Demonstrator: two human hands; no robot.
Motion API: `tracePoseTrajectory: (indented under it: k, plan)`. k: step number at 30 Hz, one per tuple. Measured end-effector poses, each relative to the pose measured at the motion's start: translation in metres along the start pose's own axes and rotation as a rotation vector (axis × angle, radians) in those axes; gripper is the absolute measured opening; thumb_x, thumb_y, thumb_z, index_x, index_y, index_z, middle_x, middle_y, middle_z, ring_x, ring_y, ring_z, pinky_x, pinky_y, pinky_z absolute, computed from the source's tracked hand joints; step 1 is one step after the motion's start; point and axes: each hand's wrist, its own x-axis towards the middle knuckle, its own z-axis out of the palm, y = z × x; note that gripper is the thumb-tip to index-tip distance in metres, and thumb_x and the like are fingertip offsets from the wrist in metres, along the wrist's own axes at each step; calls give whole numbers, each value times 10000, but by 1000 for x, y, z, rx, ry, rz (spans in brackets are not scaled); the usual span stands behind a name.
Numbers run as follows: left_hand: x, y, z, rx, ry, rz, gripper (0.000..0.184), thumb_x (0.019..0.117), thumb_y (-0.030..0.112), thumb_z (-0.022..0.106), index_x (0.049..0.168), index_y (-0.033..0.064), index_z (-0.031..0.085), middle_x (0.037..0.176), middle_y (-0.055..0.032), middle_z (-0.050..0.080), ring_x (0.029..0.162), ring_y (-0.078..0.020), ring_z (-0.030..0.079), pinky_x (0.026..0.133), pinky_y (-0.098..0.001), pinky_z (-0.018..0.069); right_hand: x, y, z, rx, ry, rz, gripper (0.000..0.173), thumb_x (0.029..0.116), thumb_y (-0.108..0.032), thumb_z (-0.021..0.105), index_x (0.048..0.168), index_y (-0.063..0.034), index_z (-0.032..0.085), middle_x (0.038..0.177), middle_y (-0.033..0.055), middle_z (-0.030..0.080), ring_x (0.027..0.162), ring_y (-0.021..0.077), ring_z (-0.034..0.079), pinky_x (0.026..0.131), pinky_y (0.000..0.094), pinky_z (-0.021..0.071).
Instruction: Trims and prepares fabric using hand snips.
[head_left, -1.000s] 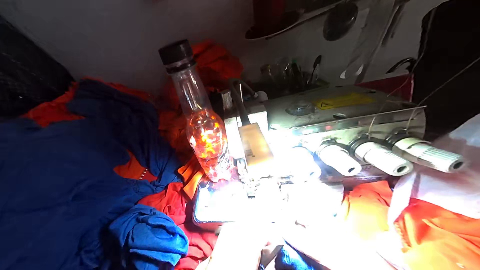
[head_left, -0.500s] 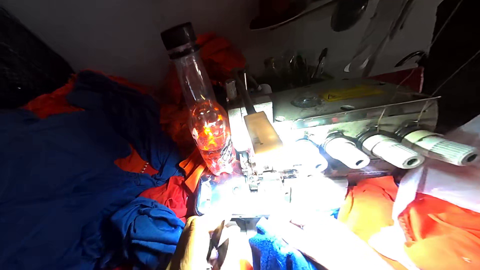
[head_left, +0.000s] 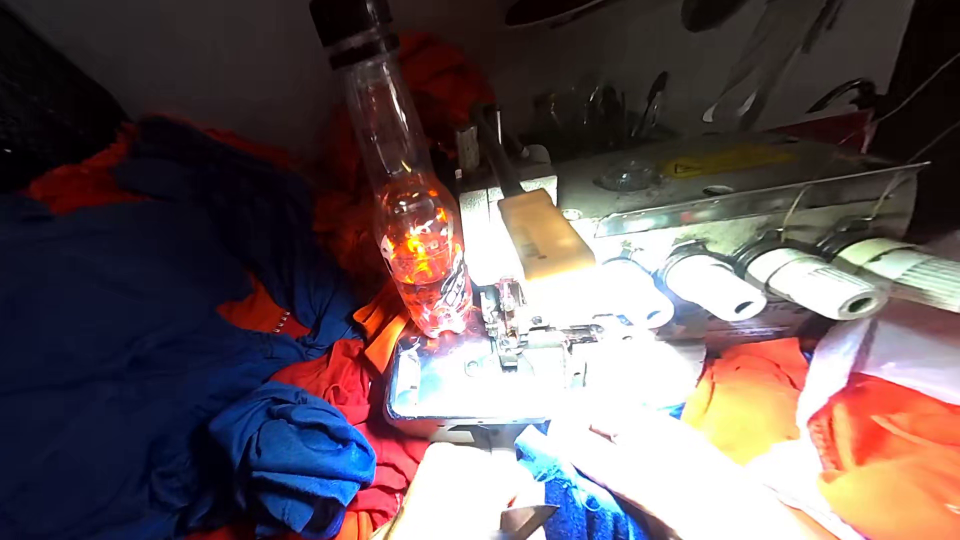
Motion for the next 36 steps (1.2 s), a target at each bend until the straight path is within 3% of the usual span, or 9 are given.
tracePoseTrajectory:
  k: [5, 10, 13, 16, 19, 23, 26, 29, 36]
  plan:
    - [-5, -12, -5, -306, -40, -21, 144, 957, 111, 622, 865, 1, 610, 952, -84, 657, 965, -23, 603, 858, -131, 477, -1, -1, 1, 19, -53, 31, 235, 1011, -39, 515, 877, -185, 641, 783, -127, 616, 727, -52, 592, 673, 125, 503]
    - [-5, -3, -1, -546, -108, 31, 190, 1040, 168, 545, 938, 12, 581, 912, -77, 652, 835, -37, 624, 762, -166, 512, -4, -1, 0, -59, -188, -31, 202, 1013, -43, 514, 902, -178, 615, 786, -150, 582, 723, -76, 556, 651, 112, 469]
    - [-9, -14, -4, -139, -68, 110, 232, 1034, 138, 489, 910, -27, 596, 841, -147, 627, 861, -148, 619, 823, -236, 484, -7, -3, 0, -180, -172, -51, 178, 1012, -52, 500, 911, -175, 581, 794, -173, 553, 747, -95, 543, 685, 114, 467]
    - [-10, -65, -35, 176, 146, 18, 129, 988, 79, 522, 949, 0, 615, 879, -55, 660, 781, -17, 616, 699, -161, 502, -6, -5, 0, -142, -144, -45, 194, 1015, -54, 488, 911, -188, 582, 789, -180, 550, 749, -95, 542, 697, 118, 469]
    - [-9, -46, -41, -203, 140, -69, 121, 1048, 120, 520, 1031, 181, 623, 1007, 145, 674, 722, 118, 582, 605, -62, 484, -1, -2, -6, -81, -211, -106, 228, 1032, -64, 468, 888, -186, 597, 766, -168, 535, 720, -106, 521, 650, 90, 442]
    - [-1, -18, -12, -573, -53, -136, 231, 1035, 179, 576, 1241, 78, 549, 1215, 70, 706, 956, 38, 672, 767, -148, 559, -3, -3, -3, -1, -278, -36, 217, 1033, -47, 458, 941, -179, 604, 793, -164, 572, 734, -91, 552, 662, 105, 471]
    - [1, -11, 4, -687, -103, -223, 370, 905, -79, 602, 1258, -72, 489, 1038, 19, 702, 898, 3, 651, 742, -173, 543, -1, -3, -5, 21, -236, -9, 231, 1035, -53, 447, 942, -183, 612, 796, -160, 580, 742, -83, 562, 677, 111, 481]
    - [1, -9, 1, -733, -13, -334, 341, 896, -113, 566, 1188, 59, 532, 946, 108, 679, 691, 47, 616, 522, -123, 500, 0, -2, -5, 18, -173, 31, 243, 1035, -99, 457, 875, -214, 601, 735, -151, 548, 671, -72, 531, 609, 111, 450]
    - [3, -12, 3, -667, 71, -332, 270, 923, -110, 542, 1107, 76, 481, 949, 92, 647, 647, 59, 586, 501, -106, 492, 3, 2, -10, -164, -221, 49, 105, 954, -137, 618, 867, -197, 621, 732, -159, 557, 658, -78, 540, 592, 108, 446]
